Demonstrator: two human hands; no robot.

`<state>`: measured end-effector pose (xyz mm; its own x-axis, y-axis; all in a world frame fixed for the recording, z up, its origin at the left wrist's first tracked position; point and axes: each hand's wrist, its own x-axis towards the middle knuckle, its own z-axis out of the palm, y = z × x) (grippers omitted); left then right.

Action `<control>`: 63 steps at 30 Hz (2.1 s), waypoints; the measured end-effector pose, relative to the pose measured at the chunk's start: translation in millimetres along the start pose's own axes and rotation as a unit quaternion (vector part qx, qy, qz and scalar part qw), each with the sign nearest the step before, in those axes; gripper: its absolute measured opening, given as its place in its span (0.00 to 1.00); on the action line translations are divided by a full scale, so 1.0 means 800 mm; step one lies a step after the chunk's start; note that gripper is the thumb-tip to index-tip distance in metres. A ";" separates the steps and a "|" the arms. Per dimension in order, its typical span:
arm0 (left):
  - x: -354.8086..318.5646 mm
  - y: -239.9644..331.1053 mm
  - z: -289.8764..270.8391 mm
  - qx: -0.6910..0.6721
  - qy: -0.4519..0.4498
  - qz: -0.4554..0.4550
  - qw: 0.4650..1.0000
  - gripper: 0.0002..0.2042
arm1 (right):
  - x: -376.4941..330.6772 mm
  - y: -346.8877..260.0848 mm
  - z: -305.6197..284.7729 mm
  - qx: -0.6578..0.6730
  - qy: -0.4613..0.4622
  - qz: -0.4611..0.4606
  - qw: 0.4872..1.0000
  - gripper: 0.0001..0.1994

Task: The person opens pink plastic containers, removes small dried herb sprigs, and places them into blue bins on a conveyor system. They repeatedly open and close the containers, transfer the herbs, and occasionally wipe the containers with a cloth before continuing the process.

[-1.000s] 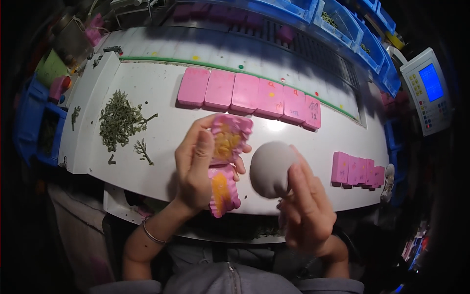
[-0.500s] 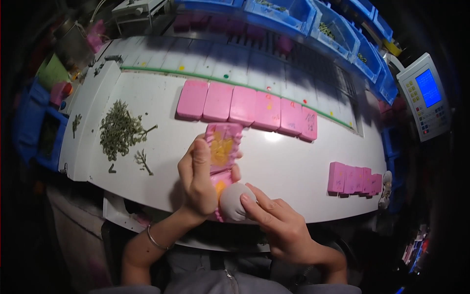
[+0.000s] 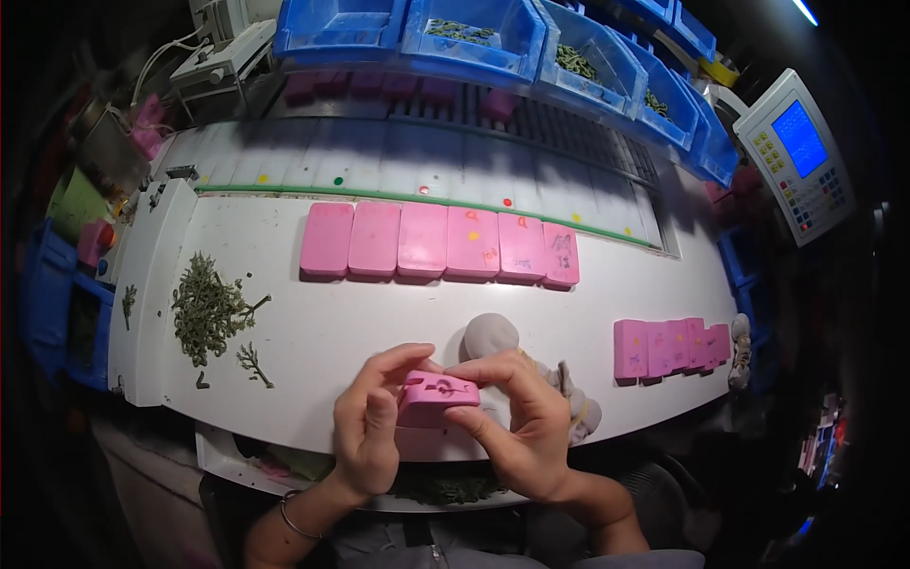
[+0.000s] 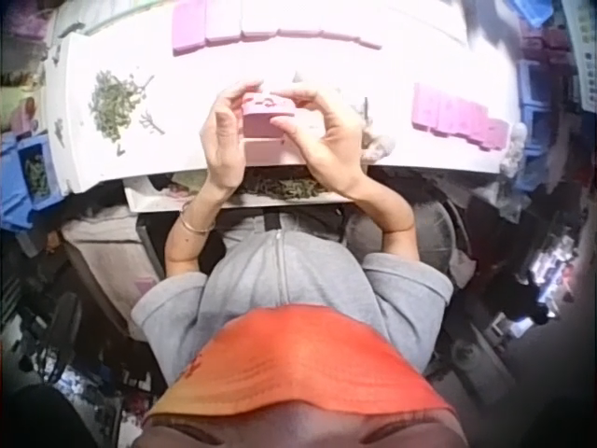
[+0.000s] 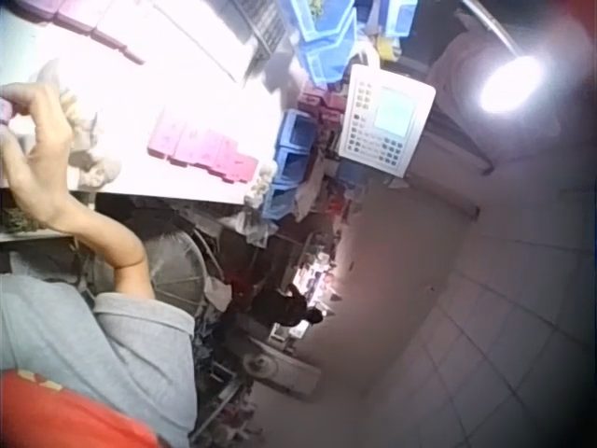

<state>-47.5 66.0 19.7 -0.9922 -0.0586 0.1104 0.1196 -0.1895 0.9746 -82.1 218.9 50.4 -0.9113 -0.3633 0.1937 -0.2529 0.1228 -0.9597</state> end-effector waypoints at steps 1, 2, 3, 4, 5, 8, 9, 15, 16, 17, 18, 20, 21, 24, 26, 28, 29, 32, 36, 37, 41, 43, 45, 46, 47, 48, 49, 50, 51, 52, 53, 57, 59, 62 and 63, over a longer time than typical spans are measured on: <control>-0.001 0.002 0.001 -0.009 0.016 0.017 1.000 0.25 | -0.001 -0.002 0.001 0.007 0.011 0.012 1.000 0.12; -0.002 0.004 0.000 -0.019 0.032 0.033 0.999 0.24 | -0.001 -0.003 0.003 0.014 0.022 0.025 0.999 0.10; -0.004 0.010 -0.002 -0.005 0.039 0.012 0.999 0.21 | -0.002 -0.001 0.001 -0.010 0.018 0.022 1.000 0.11; -0.004 0.015 -0.001 0.056 0.031 0.045 0.997 0.20 | -0.001 0.000 0.002 -0.008 0.030 0.018 0.999 0.11; -0.002 0.019 0.001 0.116 0.022 0.078 0.990 0.19 | 0.000 -0.001 0.003 -0.006 0.042 0.013 0.999 0.11; 0.003 0.029 0.000 0.176 0.018 0.112 0.978 0.16 | 0.004 -0.001 0.004 -0.005 0.045 -0.003 0.999 0.11; 0.004 0.023 -0.002 0.151 0.017 0.096 0.984 0.16 | 0.004 0.000 0.002 -0.009 0.044 -0.008 0.999 0.11; 0.014 0.024 -0.021 -0.146 -0.048 -0.104 0.983 0.14 | 0.002 0.004 -0.007 0.028 -0.016 0.030 0.999 0.10; 0.015 0.022 -0.024 -0.183 -0.050 -0.126 0.974 0.14 | 0.004 0.004 -0.007 0.048 -0.022 0.036 0.998 0.10; 0.017 0.019 -0.026 -0.220 -0.051 -0.146 0.963 0.15 | 0.005 0.003 -0.006 0.069 -0.028 0.043 0.996 0.11; 0.019 0.018 -0.027 -0.260 -0.058 -0.167 0.949 0.15 | 0.006 0.001 -0.006 0.085 -0.030 0.050 0.995 0.11; 0.021 0.031 -0.020 -0.105 -0.044 -0.104 0.988 0.16 | 0.009 0.003 -0.004 0.138 -0.030 0.047 0.989 0.12; 0.022 0.042 -0.017 0.014 -0.040 -0.051 0.998 0.16 | 0.008 0.004 -0.004 0.143 -0.022 0.050 0.988 0.12; 0.025 0.047 -0.012 0.181 -0.011 0.064 0.981 0.15 | 0.014 0.005 -0.001 0.153 -0.015 0.046 0.987 0.12; 0.030 0.051 -0.013 0.164 -0.006 0.069 0.984 0.14 | 0.017 0.004 0.001 0.159 -0.020 0.041 0.986 0.13; 0.037 0.052 -0.015 0.144 -0.027 0.060 0.987 0.14 | 0.019 0.008 -0.003 0.164 -0.030 0.032 0.985 0.12; 0.038 0.052 -0.017 0.126 -0.037 0.050 0.990 0.14 | 0.020 0.009 -0.005 0.167 -0.034 0.028 0.985 0.12; 0.039 0.050 -0.016 0.105 -0.028 0.044 0.993 0.13 | 0.021 0.012 -0.003 0.170 -0.042 0.027 0.984 0.12; 0.049 0.050 -0.015 0.157 -0.072 0.066 0.983 0.18 | 0.022 0.015 -0.004 0.170 -0.009 0.022 0.985 0.12; 0.049 0.050 -0.014 0.074 -0.073 -0.003 0.995 0.19 | 0.021 0.017 -0.005 0.181 -0.002 0.022 0.983 0.12; 0.047 0.029 -0.016 -0.158 -0.106 -0.169 0.967 0.26 | 0.019 0.017 -0.005 0.239 0.021 0.060 0.969 0.12; 0.050 0.037 -0.031 -0.081 -0.176 -0.231 0.953 0.31 | 0.024 0.011 -0.003 0.218 0.019 0.088 0.972 0.11; 0.054 0.045 -0.038 -0.091 -0.218 -0.336 0.912 0.28 | 0.022 -0.008 -0.009 0.187 0.011 0.226 0.956 0.11; 0.055 0.046 -0.044 -0.078 -0.239 -0.367 0.896 0.28 | 0.021 -0.010 -0.013 0.193 0.001 0.220 0.956 0.13; 0.057 0.051 -0.049 -0.041 -0.218 -0.352 0.910 0.27 | 0.022 -0.012 -0.015 0.155 0.015 0.189 0.970 0.15; 0.056 0.055 -0.059 -0.059 -0.187 -0.355 0.914 0.26 | 0.025 -0.015 -0.017 0.122 0.024 0.157 0.980 0.16; 0.057 0.050 -0.073 -0.084 -0.163 -0.356 0.916 0.26 | 0.028 -0.015 -0.027 0.069 0.005 0.138 0.988 0.16; 0.058 0.050 -0.083 -0.108 -0.137 -0.356 0.918 0.25 | 0.034 -0.011 -0.038 0.018 -0.014 0.119 0.993 0.16; 0.064 0.064 -0.085 -0.118 -0.056 -0.348 0.928 0.24 | 0.039 -0.004 -0.050 -0.040 -0.023 0.096 0.994 0.16; 0.071 0.060 -0.105 -0.082 -0.052 -0.305 0.947 0.21 | 0.040 0.004 -0.059 -0.087 -0.013 0.086 0.992 0.14; 0.079 0.064 -0.122 -0.080 -0.030 -0.294 0.952 0.18 | 0.040 0.012 -0.070 -0.115 0.008 0.087 0.989 0.13; 0.125 0.089 -0.168 0.023 0.089 -0.212 0.973 0.12 | 0.040 0.046 -0.114 -0.237 0.134 0.049 0.961 0.15; 0.156 0.095 -0.196 0.141 0.155 -0.146 0.967 0.16 | 0.043 0.059 -0.111 -0.269 0.162 0.044 0.948 0.17; 0.215 0.088 -0.250 0.245 0.207 0.017 0.947 0.15 | 0.038 0.083 -0.114 -0.241 0.164 0.048 0.955 0.22; 0.236 0.082 -0.272 0.292 0.229 0.027 0.928 0.13 | 0.038 0.080 -0.108 -0.234 0.155 0.046 0.959 0.22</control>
<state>-218.9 -170.8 61.9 -0.8496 -0.4887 0.1984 -0.0036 0.3815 0.9244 -154.4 295.6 12.3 -0.9710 -0.0483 0.2343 -0.2197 0.5683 -0.7930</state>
